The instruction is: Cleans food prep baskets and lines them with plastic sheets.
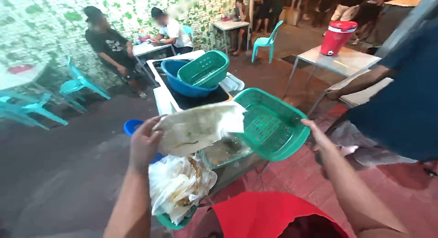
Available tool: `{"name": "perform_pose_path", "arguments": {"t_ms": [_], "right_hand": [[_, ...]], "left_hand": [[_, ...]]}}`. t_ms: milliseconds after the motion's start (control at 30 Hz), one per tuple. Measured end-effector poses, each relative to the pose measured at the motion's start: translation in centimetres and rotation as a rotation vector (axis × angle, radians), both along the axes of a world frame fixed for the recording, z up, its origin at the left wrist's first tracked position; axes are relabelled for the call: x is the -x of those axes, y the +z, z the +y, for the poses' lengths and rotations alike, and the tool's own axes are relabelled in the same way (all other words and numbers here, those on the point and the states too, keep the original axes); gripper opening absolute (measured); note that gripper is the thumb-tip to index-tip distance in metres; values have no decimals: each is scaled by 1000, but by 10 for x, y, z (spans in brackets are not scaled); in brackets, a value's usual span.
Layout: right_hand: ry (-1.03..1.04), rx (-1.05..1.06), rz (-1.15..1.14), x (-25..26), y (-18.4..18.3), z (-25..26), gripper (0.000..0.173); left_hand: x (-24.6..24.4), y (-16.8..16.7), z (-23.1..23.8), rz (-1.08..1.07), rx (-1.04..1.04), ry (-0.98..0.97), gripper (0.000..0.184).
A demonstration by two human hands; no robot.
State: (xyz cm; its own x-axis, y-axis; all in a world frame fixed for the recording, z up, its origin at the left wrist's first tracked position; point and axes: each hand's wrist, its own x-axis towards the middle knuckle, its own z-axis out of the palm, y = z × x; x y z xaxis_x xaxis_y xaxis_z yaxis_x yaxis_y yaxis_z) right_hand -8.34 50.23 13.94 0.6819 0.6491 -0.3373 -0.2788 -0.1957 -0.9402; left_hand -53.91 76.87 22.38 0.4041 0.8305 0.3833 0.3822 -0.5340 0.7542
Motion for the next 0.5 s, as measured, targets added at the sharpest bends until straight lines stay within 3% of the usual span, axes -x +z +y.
{"name": "perform_pose_path", "arguments": {"t_ms": [133,200,267,367,500], "right_hand": [[-37,30,-94,-40,23,22,40],[-46,-37,-130,-45,51,38,35],[-18,-103,-193,-51,79,57,32],[28,-120,-283,-62,127,104,33],[236,-194,-355,-83,179,193,37]], "left_hand": [[87,37,-27,85,-125,237,25],[117,47,-43,305,-147,299,16],[133,43,-52,566,-112,330,21],[124,-3,-46,919,35,300,25],[86,-113,-26,1119,258,97,31]]}}
